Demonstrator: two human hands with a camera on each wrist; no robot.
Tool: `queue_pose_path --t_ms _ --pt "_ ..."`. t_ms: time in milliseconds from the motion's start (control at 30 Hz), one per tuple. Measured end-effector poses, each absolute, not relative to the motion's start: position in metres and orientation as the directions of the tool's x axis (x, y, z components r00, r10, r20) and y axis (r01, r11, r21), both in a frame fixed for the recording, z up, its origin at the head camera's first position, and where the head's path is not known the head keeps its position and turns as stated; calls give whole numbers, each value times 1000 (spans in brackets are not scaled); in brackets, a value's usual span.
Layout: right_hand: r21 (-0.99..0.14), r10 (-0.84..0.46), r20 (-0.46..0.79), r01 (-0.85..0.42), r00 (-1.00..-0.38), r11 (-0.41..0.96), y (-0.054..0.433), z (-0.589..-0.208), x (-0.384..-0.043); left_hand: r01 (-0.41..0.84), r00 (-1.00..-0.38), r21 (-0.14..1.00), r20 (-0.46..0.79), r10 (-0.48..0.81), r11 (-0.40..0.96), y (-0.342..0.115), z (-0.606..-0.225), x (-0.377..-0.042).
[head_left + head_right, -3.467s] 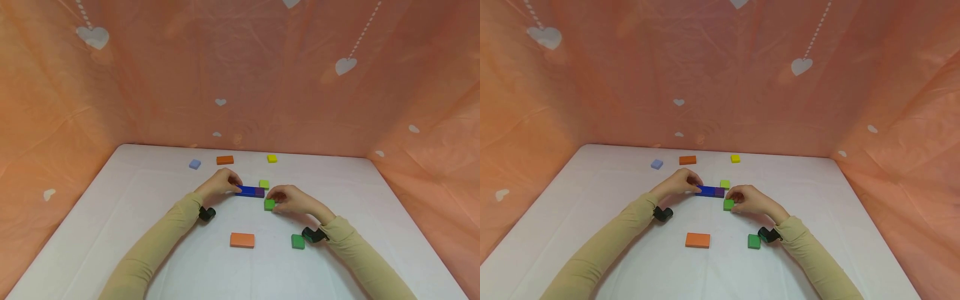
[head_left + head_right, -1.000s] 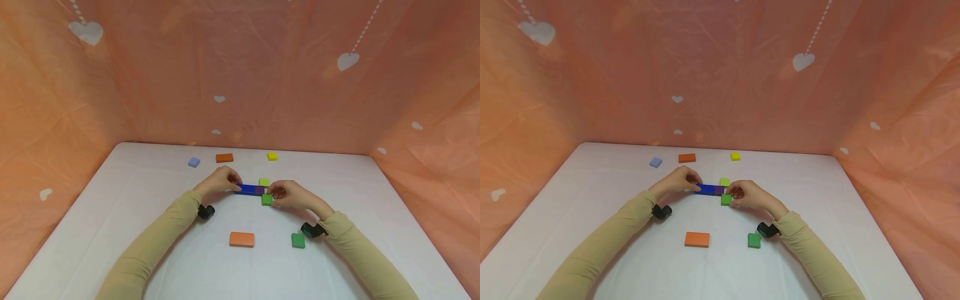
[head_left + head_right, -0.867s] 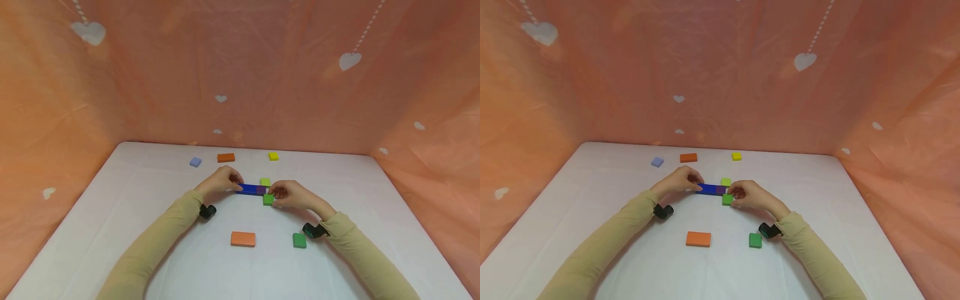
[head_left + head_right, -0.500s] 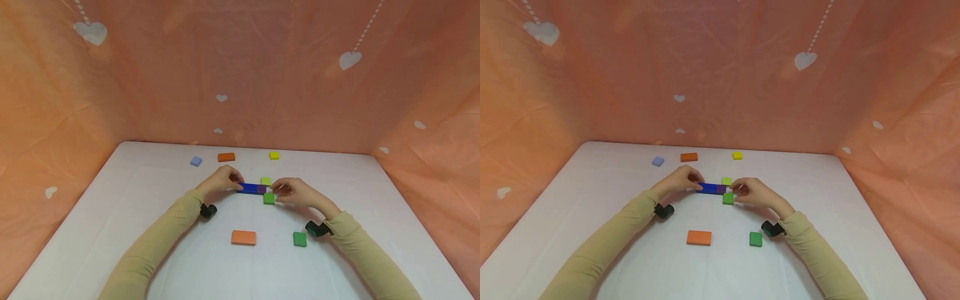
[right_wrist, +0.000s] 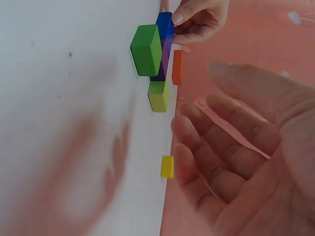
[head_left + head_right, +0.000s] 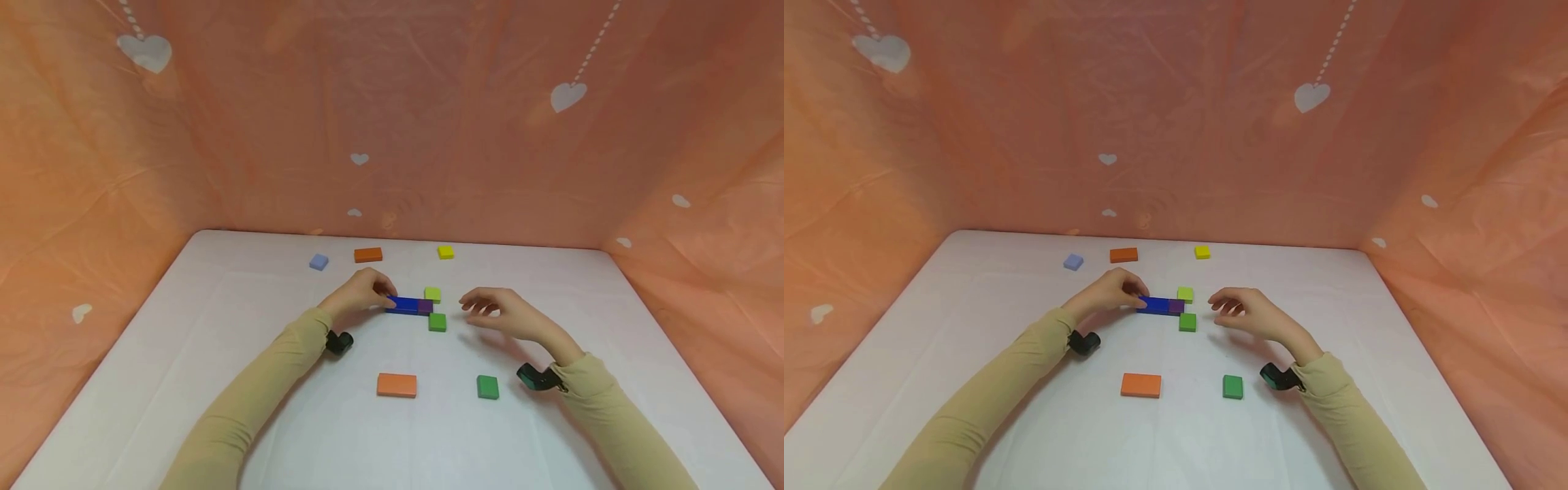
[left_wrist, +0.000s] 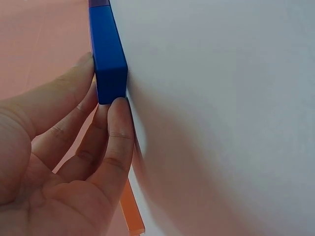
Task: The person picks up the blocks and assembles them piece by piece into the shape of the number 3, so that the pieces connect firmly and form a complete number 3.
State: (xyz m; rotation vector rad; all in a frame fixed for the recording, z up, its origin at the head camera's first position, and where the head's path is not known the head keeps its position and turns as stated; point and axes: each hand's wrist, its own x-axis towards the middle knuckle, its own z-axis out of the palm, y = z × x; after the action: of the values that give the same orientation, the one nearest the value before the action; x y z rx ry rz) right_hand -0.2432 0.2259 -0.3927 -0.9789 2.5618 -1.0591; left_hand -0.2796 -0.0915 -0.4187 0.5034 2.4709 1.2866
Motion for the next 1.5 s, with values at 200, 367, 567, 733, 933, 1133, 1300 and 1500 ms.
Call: queue_pose_path --t_ms 200,367,567,733,933,1133,1300,1500 --pt "-694 -651 63 -502 -756 516 238 -389 -229 161 -888 831 -112 445 532 -92 -419 -280" --pt "-699 -646 39 -482 -763 527 247 -390 -217 177 -884 828 -104 456 532 -92 -418 -280" --pt "-696 -651 37 -487 -758 527 256 -392 -204 178 -884 824 -106 455 537 -92 -418 -279" --pt "-728 -665 2 -457 -747 511 261 -395 -192 173 -891 813 -112 441 556 -91 -418 -279" --pt "-777 -705 -48 -417 -708 472 263 -399 -184 170 -894 801 -120 433 573 -89 -417 -280" --pt "-813 -743 -91 -381 -663 440 261 -404 -182 171 -892 805 -119 437 568 -91 -418 -279" --pt "-812 -759 -88 -395 -645 430 259 -406 -181 172 -894 806 -114 433 566 -91 -418 -279" --pt "-806 -763 -83 -407 -641 429 257 -409 -181 163 -899 812 -111 423 560 -93 -418 -279"
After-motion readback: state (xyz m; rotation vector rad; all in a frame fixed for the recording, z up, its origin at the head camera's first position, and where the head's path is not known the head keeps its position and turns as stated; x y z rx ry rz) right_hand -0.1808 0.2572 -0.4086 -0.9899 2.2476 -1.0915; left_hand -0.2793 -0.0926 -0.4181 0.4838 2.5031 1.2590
